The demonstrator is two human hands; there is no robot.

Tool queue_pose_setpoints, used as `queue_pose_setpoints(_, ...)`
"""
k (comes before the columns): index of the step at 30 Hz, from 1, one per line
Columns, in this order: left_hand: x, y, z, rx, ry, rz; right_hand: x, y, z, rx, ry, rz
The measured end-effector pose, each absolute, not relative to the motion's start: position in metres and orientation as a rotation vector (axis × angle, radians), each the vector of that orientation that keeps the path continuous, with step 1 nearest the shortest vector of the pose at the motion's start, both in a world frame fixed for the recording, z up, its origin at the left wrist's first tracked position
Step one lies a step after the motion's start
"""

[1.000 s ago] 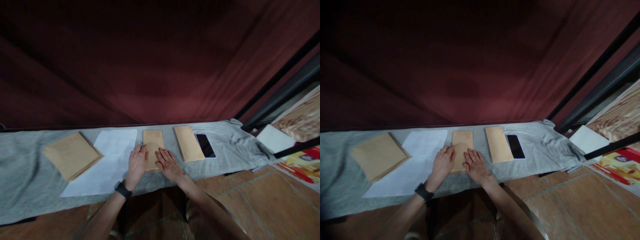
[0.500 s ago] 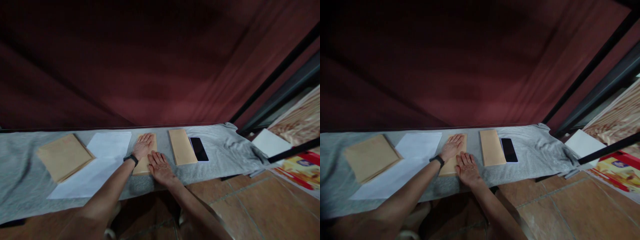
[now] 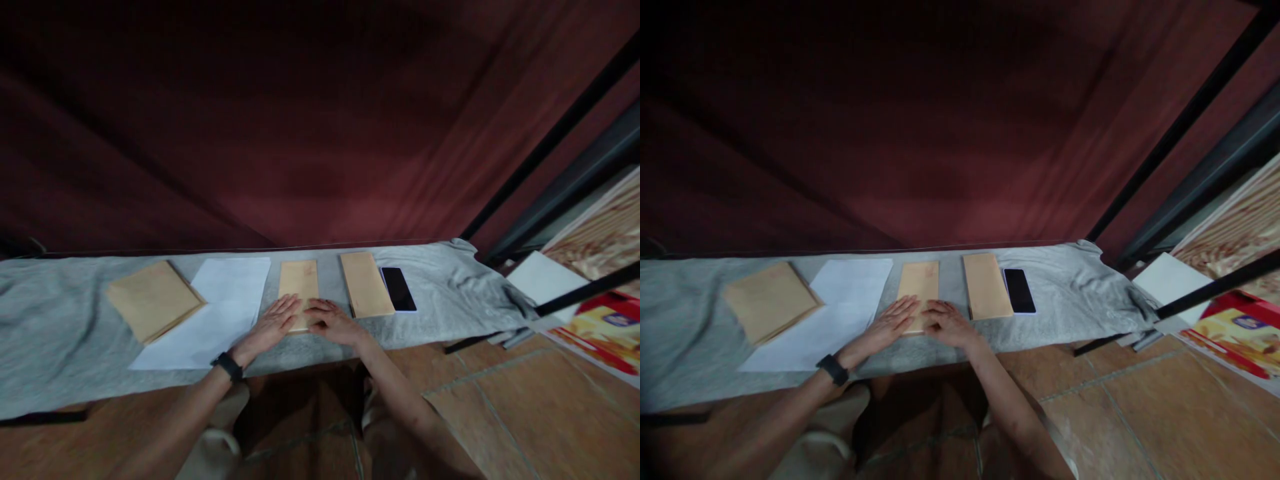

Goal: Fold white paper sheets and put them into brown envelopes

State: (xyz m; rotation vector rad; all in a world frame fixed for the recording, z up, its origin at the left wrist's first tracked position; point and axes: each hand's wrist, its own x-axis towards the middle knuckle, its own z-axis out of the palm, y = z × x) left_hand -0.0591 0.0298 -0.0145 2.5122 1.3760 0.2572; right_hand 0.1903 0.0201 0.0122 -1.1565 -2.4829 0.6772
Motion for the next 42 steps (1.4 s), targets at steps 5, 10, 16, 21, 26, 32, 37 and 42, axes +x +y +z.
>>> queue_pose_setpoints(5, -0.070, -0.005, -0.005, 2.487, 1.297, 0.488, 0.194, 0.011, 0.010, -1.064, -2.421, 0.646)
queue_pose_setpoints(10, -0.063, -0.003, 0.004, 2.427, 1.403, 0.619, 0.184, 0.007, 0.009, -1.214, -2.336, 0.515)
queue_pose_setpoints(16, -0.052, -0.005, 0.000, 2.401, 1.590, 0.632, 0.163, -0.009, 0.010, -1.370, -2.340, 0.291)
queue_pose_setpoints(21, -0.048, -0.011, -0.009, 2.378, 1.674, 0.769, 0.138, -0.047, 0.002, -1.232, -2.424, 0.238)
queue_pose_setpoints(26, -0.046, -0.014, -0.015, 2.400, 1.720, 0.760, 0.136, -0.064, -0.007, -1.270, -2.429, 0.196)
queue_pose_setpoints(32, -0.046, -0.016, -0.015, 2.391, 1.746, 0.787, 0.160, -0.062, -0.008, -1.361, -2.412, 0.125)
queue_pose_setpoints(37, -0.047, -0.025, -0.008, 2.513, 1.614, 0.727, 0.167, -0.064, -0.008, -1.386, -2.424, 0.115)
queue_pose_setpoints(42, -0.037, -0.045, -0.007, 2.664, 1.350, 0.564, 0.165, -0.062, -0.008, -1.392, -2.423, 0.139)
